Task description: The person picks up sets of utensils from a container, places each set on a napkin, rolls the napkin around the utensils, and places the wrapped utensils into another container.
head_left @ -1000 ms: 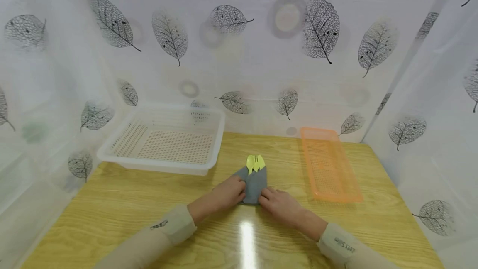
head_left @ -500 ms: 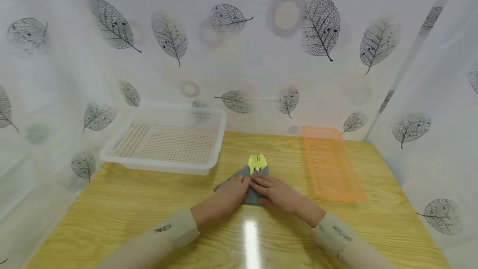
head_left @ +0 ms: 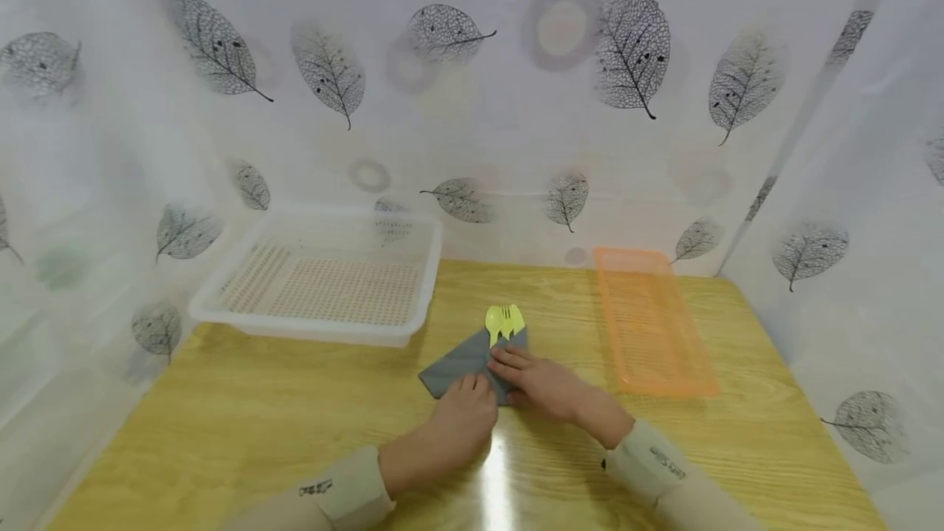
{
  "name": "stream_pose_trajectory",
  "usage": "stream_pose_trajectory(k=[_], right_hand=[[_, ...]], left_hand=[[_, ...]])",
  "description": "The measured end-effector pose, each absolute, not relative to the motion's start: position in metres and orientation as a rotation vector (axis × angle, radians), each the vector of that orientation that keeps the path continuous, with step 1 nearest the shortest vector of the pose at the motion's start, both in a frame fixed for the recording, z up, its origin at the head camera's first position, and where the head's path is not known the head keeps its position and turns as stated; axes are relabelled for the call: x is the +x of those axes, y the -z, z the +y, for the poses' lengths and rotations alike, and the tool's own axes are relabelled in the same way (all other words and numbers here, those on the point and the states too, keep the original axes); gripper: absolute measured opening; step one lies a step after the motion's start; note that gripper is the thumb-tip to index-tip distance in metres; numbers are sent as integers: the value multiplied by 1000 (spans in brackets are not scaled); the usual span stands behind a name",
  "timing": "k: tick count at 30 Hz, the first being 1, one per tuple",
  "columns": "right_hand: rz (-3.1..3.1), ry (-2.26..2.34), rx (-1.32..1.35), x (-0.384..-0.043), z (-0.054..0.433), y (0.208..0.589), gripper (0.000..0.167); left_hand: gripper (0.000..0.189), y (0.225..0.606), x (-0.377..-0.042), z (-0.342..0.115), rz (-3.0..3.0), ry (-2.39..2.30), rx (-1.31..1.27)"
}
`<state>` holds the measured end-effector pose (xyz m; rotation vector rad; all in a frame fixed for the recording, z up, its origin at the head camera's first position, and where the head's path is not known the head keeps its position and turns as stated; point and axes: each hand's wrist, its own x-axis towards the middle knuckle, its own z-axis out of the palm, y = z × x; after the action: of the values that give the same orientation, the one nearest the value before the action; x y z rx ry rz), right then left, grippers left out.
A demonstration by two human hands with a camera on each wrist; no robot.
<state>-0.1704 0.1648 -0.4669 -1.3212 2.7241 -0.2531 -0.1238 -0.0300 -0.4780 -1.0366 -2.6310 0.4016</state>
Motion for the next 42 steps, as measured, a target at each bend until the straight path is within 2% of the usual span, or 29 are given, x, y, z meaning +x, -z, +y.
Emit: stream_pose_trajectory(k=[9,12,19,25,32,42], right_hand=[[2729,342,-1220,-173,168,463,56],[2729,378,-1154,-173,165,460,56],[2728,449,-1037,-172,157,455,56],[2718,519,-1022,-167,153,459,57],[2738,525,-1005,-164,148,462,59],[2730,523,-1044,-165,150,462,58]], left_hand=[[22,462,-132,-33,-2785,-419,-1191],[19,457,-131,-28,-2863,-400,-1169],[31,450,-128,-16,-3018,-488,-1075],[21,452,-118,-14,-2964,-549,-1038],[24,457,-118,-8,-3016,-579,-962],[23,443,-129,-25,-3210,-240,-1126]])
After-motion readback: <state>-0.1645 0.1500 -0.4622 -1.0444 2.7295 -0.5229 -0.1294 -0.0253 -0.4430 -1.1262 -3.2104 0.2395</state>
